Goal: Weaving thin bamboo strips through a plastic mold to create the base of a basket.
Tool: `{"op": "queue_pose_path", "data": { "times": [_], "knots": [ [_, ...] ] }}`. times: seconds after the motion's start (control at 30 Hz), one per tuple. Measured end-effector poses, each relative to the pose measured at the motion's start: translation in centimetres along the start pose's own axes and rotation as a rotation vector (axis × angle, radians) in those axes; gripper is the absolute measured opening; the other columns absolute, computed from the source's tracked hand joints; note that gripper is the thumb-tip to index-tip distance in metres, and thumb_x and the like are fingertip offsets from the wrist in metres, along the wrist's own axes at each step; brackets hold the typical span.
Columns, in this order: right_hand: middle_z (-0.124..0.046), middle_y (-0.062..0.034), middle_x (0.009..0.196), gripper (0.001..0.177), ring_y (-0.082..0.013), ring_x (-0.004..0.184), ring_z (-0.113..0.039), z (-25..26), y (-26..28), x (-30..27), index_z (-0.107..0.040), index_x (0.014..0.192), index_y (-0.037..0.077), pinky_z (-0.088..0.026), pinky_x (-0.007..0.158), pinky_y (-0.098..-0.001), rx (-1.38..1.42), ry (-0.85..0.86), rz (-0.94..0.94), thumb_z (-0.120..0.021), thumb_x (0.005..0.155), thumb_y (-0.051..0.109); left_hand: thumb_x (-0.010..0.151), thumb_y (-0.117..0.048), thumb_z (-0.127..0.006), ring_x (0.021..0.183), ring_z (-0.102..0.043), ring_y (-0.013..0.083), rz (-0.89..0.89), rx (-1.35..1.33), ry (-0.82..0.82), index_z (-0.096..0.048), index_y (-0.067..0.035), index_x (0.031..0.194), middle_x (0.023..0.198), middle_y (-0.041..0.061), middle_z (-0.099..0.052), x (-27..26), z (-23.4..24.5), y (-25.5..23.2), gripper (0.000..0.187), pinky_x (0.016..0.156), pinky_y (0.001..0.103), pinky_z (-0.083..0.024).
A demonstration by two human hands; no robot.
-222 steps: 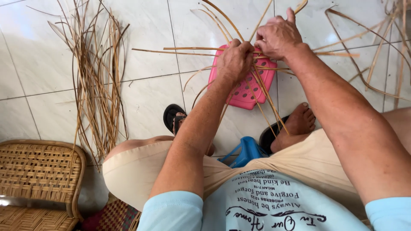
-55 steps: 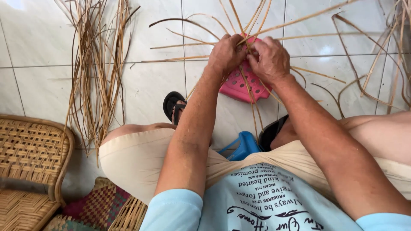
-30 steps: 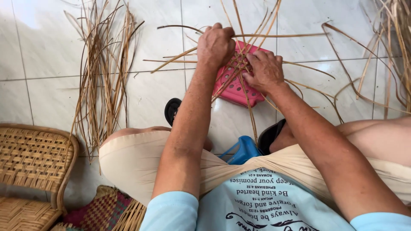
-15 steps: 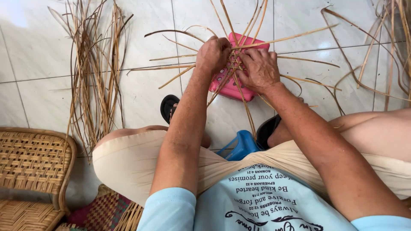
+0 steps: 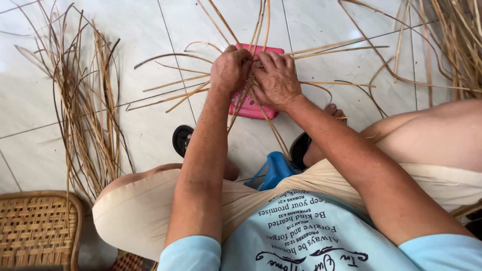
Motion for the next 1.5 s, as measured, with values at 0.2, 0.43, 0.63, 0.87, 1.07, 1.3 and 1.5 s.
{"op": "queue_pose_path", "data": {
  "times": [0.2,0.43,0.63,0.87,1.07,1.3,1.5],
  "knots": [
    [-0.066,-0.0151,0.137,0.049,-0.0369,0.122,-0.058,-1.4,0.1,-0.4,-0.073,0.123,0.011,-0.040,0.104,-0.0555,0.027,0.030,0.043,-0.067,0.090,0.046,0.093,-0.039,-0.062,0.086,-0.070,0.0403,-0.119,0.113,-0.025,-0.076,-0.023,0.100,0.104,0.008,-0.066,0.8,-0.2,0.7,0.022,0.073,0.057,-0.054],
    [-0.066,-0.0148,0.144,0.055,-0.0372,0.128,-0.059,-2.0,-0.2,-0.6,-0.073,0.132,0.010,-0.040,0.103,-0.0533,0.052,0.082,0.054,-0.067,0.092,0.047,0.084,-0.061,-0.079,0.082,-0.070,0.0370,0.023,0.210,-0.024,-0.066,-0.019,0.101,0.096,0.006,-0.066,1.0,1.8,2.9,0.047,0.067,0.054,-0.056],
    [-0.059,-0.0138,0.151,0.058,-0.0378,0.133,-0.053,-2.6,-0.8,-0.6,-0.070,0.137,0.008,-0.035,0.107,-0.0564,0.069,0.183,0.024,-0.065,0.093,0.047,0.081,-0.072,-0.079,0.081,-0.069,0.0303,0.036,0.174,-0.018,-0.066,-0.020,0.089,0.090,0.005,-0.071,0.7,2.5,4.0,0.055,0.068,0.048,-0.054],
    [-0.056,-0.0141,0.143,0.051,-0.0327,0.132,-0.047,-0.4,-0.1,-0.3,-0.074,0.126,0.012,-0.035,0.107,-0.0521,0.017,0.091,0.056,-0.075,0.089,0.047,0.098,-0.033,-0.060,0.076,-0.067,0.0396,-0.121,0.143,-0.062,-0.067,-0.016,0.105,0.098,0.009,-0.060,-0.3,1.6,1.2,0.019,0.060,0.056,-0.052],
    [-0.061,-0.0056,0.122,0.048,-0.0287,0.108,-0.055,-0.8,-1.1,-1.1,-0.072,0.125,0.024,-0.040,0.087,-0.0464,-0.160,0.145,0.036,-0.070,0.089,0.056,0.100,-0.030,-0.057,0.076,-0.066,0.0368,-0.206,0.084,-0.080,-0.072,-0.016,0.103,0.094,0.009,-0.059,-0.9,0.6,-0.3,0.021,0.059,0.053,-0.054],
    [-0.063,-0.0084,0.105,0.048,-0.0332,0.102,-0.057,-3.4,-1.3,-0.9,-0.073,0.128,0.016,-0.047,0.083,-0.0485,-0.067,0.227,0.025,-0.067,0.093,0.049,0.097,-0.033,-0.053,0.076,-0.066,0.0346,-0.027,-0.003,-0.097,-0.070,-0.019,0.100,0.096,0.006,-0.060,-1.8,1.1,0.7,0.023,0.063,0.052,-0.052],
    [-0.057,-0.0123,0.089,0.020,-0.0350,0.082,-0.057,-4.4,-2.2,0.4,-0.067,0.086,0.005,-0.050,0.071,-0.0497,0.155,0.087,-0.024,-0.066,0.093,0.024,0.097,-0.031,-0.056,0.076,-0.066,0.0371,0.000,0.014,-0.161,-0.067,-0.017,0.097,0.093,0.009,-0.060,-1.4,-0.6,2.2,0.018,0.060,0.055,-0.051]
  ]
}}
Point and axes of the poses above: each hand's wrist, its own x-axis towards the middle knuckle, its own z-axis out of the back of the hand, y = z × x, the point moved 8 cm from there along x, towards the middle knuckle
